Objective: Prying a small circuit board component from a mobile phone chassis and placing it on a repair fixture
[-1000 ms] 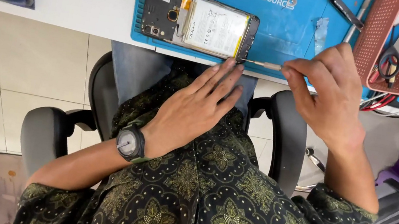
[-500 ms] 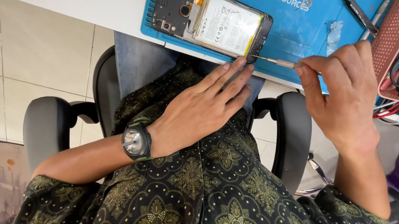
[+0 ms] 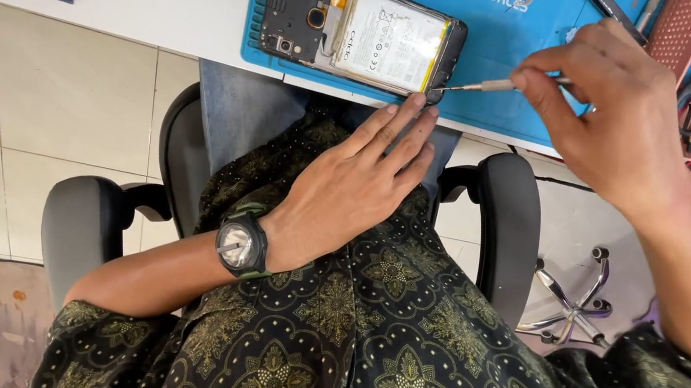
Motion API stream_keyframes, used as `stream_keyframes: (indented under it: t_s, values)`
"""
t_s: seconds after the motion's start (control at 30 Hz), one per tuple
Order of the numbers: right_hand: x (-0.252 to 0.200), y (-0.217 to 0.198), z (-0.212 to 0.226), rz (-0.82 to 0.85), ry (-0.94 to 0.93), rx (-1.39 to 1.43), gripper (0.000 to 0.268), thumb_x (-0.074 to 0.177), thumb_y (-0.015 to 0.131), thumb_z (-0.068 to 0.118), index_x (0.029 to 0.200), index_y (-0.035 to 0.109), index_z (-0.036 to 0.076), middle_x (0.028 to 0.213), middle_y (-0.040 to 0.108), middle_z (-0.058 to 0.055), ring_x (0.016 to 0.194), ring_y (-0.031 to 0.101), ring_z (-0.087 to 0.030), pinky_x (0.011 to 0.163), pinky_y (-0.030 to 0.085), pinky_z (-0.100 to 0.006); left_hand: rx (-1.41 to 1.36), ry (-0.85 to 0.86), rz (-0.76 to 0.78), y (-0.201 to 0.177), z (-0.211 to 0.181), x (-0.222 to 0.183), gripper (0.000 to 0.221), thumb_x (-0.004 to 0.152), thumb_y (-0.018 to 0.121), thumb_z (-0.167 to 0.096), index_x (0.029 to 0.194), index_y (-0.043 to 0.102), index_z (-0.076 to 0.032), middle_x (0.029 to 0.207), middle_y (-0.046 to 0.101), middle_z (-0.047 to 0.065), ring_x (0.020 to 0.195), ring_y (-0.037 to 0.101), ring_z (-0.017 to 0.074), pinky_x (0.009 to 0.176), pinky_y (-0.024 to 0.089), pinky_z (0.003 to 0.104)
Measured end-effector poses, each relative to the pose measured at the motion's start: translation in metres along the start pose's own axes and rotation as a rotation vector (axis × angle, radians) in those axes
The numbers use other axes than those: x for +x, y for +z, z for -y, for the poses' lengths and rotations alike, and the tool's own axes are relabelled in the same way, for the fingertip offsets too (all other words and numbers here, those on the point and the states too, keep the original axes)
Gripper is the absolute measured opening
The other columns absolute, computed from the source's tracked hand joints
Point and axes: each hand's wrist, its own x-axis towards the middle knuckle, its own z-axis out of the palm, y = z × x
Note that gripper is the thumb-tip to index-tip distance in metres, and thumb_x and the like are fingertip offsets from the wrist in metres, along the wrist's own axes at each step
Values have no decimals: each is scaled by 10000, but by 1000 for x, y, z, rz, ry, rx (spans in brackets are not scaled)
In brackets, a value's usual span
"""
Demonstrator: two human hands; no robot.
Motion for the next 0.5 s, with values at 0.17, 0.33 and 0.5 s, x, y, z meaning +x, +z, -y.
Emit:
stream_keyframes:
  t_s: [0.17, 0.33, 0.5]
  values:
    - [21, -13, 41, 118, -263, -292, 42, 1198, 740, -20, 1233, 745, -42, 960, 504, -127, 900, 456, -325, 821, 422, -440, -103, -30, -101, 2, -1, 2, 371, 1106, 622, -165, 1464, 640, -65, 1696, 492, 242, 1612, 401, 412, 1364, 319, 496]
    - [32, -13, 60, 128, -361, -664, 116, 1294, 709, 286, 1242, 686, 185, 914, 621, 28, 851, 688, -175, 686, 582, -312, -98, -65, -155, 6, -10, 4, 309, 1084, 651, -134, 1382, 671, -57, 1654, 527, 252, 1584, 447, 413, 1332, 380, 487]
    - [51, -20, 67, 332, -251, -587, 452, 1132, 686, 364, 1502, 634, 110, 1205, 713, -98, 1133, 722, -344, 936, 596, -450, 11, -115, -235, 9, -22, 9, 236, 1115, 652, -133, 1332, 675, -45, 1562, 575, 278, 1530, 523, 399, 1308, 413, 460]
